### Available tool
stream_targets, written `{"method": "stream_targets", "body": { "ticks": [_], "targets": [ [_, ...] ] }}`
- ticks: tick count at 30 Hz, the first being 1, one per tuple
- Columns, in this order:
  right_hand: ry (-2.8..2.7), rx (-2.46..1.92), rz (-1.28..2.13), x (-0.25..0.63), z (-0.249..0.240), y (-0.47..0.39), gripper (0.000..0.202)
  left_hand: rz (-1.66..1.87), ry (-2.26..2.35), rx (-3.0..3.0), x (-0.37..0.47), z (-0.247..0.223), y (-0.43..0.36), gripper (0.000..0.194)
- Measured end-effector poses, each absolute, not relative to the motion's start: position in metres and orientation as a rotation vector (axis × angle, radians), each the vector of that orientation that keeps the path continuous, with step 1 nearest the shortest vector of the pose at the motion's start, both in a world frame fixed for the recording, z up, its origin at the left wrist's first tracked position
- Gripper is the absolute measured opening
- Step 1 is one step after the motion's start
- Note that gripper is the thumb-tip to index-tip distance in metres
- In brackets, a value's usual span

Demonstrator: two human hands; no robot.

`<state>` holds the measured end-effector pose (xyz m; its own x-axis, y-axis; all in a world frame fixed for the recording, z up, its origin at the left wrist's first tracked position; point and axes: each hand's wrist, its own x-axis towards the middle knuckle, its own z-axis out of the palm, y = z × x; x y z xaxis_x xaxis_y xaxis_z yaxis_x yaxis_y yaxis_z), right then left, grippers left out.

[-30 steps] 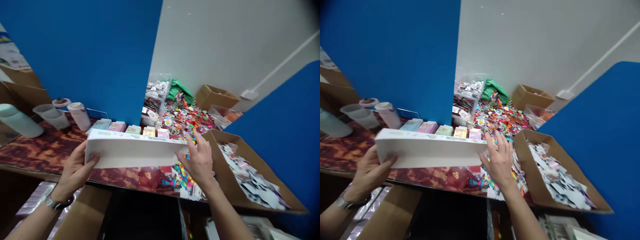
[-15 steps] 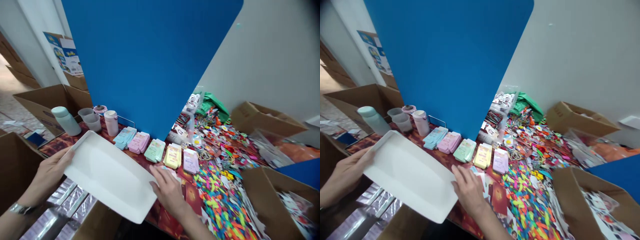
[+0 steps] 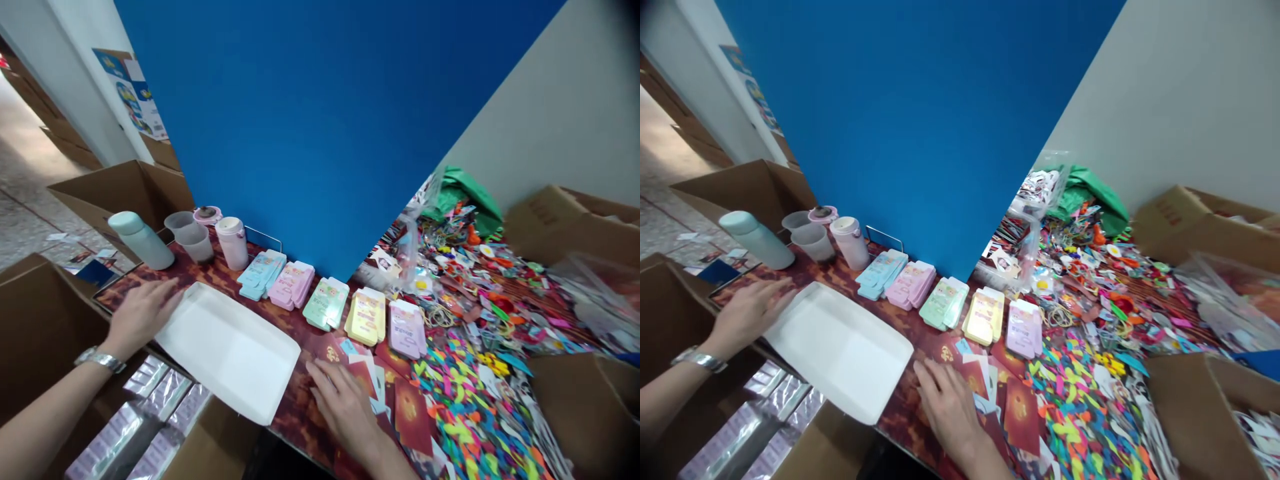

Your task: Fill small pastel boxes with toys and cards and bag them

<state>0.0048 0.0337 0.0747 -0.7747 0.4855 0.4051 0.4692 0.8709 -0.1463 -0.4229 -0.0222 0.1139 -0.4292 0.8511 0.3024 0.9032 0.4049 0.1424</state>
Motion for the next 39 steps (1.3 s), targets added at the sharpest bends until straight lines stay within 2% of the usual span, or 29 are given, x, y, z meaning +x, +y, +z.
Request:
{"method": "stream_targets", "body": {
  "ticks": [5, 9, 14, 19, 24, 27, 28, 31, 32, 35, 37, 39],
  "targets": [
    [-2.613, -0.705, 0.026, -0.002, 0.064, 0.03, 0.035, -0.351, -2.461, -1.853, -0.356, 0.101, 0.059, 0.061],
    [-2.578, -0.678, 0.003, -0.006, 0.065, 0.023, 0.037, -0.269, -2.577, -1.827, -0.317, 0.09, 0.124, 0.074],
    [-2.453, -0.664, -0.017, 0.007, 0.055, 0.018, 0.03, -0.235, -2.792, -1.687, -0.306, 0.081, 0.151, 0.084],
    [-2.388, -0.637, 0.009, 0.027, 0.05, 0.015, 0.028, -0.331, -2.861, -1.551, -0.306, 0.085, 0.147, 0.087],
    [-2.439, -0.637, 0.108, 0.048, 0.082, 0.028, 0.033, -0.543, -2.739, -1.48, -0.272, 0.108, 0.121, 0.103],
    [-2.361, -0.711, 0.141, 0.056, 0.11, 0.043, 0.039, -0.694, -2.592, -1.652, -0.222, 0.119, 0.091, 0.094],
    [-2.313, -0.748, 0.148, 0.057, 0.119, 0.048, 0.041, -0.841, -2.47, -1.737, -0.202, 0.121, 0.08, 0.089],
    [-2.168, -0.849, 0.087, 0.061, 0.137, 0.057, 0.042, -1.155, -2.293, -1.93, -0.141, 0.122, 0.049, 0.056],
    [-2.138, -0.873, 0.046, 0.063, 0.14, 0.057, 0.041, -1.205, -2.266, -1.981, -0.123, 0.123, 0.04, 0.051],
    [-2.091, -0.916, 0.046, 0.079, 0.141, 0.049, 0.034, -1.279, -2.137, -2.051, -0.081, 0.124, 0.018, 0.063],
    [-2.068, -0.936, 0.265, 0.094, 0.14, 0.04, 0.027, -1.258, -2.005, -2.16, -0.063, 0.125, 0.009, 0.069],
    [-2.011, -0.941, 0.554, 0.11, 0.141, 0.033, 0.023, -1.198, -1.869, -2.312, -0.053, 0.124, 0.004, 0.066]
  ]
}}
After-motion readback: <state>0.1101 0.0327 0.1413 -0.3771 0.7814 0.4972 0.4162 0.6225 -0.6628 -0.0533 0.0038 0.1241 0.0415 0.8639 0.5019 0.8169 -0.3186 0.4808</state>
